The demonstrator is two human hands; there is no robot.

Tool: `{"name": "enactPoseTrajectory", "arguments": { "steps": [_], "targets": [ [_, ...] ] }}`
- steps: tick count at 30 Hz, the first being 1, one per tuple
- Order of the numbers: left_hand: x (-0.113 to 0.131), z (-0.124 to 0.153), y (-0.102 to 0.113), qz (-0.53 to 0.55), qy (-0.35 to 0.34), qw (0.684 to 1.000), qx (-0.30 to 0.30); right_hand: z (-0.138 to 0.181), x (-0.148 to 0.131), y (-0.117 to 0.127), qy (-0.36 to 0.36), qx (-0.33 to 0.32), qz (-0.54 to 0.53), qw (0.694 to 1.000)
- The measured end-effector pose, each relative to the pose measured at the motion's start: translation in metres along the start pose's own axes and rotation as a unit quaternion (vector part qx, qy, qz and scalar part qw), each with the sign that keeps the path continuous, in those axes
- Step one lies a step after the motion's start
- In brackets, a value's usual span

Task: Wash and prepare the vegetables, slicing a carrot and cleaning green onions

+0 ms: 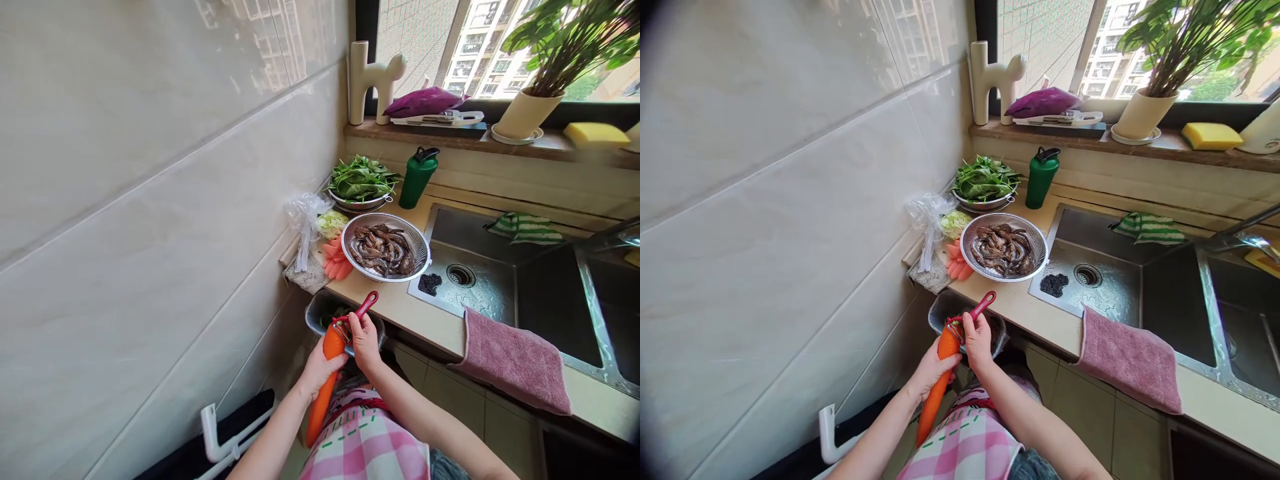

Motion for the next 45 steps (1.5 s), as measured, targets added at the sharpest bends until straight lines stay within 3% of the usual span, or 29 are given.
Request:
{"name": "enactPoseTrajectory", "arguments": {
  "steps": [12,19,21,27,29,32,36,38,41,45],
  "targets": [
    [-0.002,0.006,0.001,0.054,0.011,0.996,-0.069,-0.006,0.015,-0.005,-0.082,-0.028,-0.105,0.991],
    [0.003,0.014,-0.011,0.102,0.012,0.975,-0.196,-0.001,0.014,-0.012,-0.100,-0.040,-0.129,0.986],
    [0.005,0.013,-0.008,0.099,0.005,0.978,-0.183,0.001,0.008,-0.014,-0.087,-0.042,-0.124,0.987],
    [0.026,0.009,0.008,0.043,-0.086,0.994,-0.058,0.004,-0.004,-0.016,-0.053,-0.037,-0.106,0.992],
    [0.025,0.010,0.008,0.039,-0.070,0.995,-0.059,0.004,-0.004,-0.020,-0.057,-0.051,-0.114,0.990],
    [0.016,0.012,0.001,0.064,-0.025,0.991,-0.118,0.007,-0.001,-0.027,-0.087,-0.076,-0.132,0.984],
    [0.012,0.018,-0.015,0.102,-0.012,0.962,-0.252,0.010,0.004,-0.031,-0.113,-0.091,-0.131,0.981],
    [0.014,0.019,-0.020,0.122,-0.009,0.950,-0.286,0.009,0.005,-0.030,-0.113,-0.084,-0.141,0.980],
    [0.019,0.012,-0.015,0.140,-0.012,0.964,-0.227,0.003,0.005,-0.023,-0.096,-0.050,-0.156,0.982],
    [0.025,0.002,0.000,0.042,-0.063,0.995,-0.060,-0.006,0.008,-0.009,-0.069,-0.005,-0.154,0.986]
  ]
}}
Point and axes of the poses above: each hand's wrist, its own z-axis away from the middle knuckle, its own y-axis out of the back of the hand, x = y × z, the point moved 9 cm from there along -z, towards the middle knuckle, and after that the axes turned 6 degrees about -z, right-handed, at the moved point
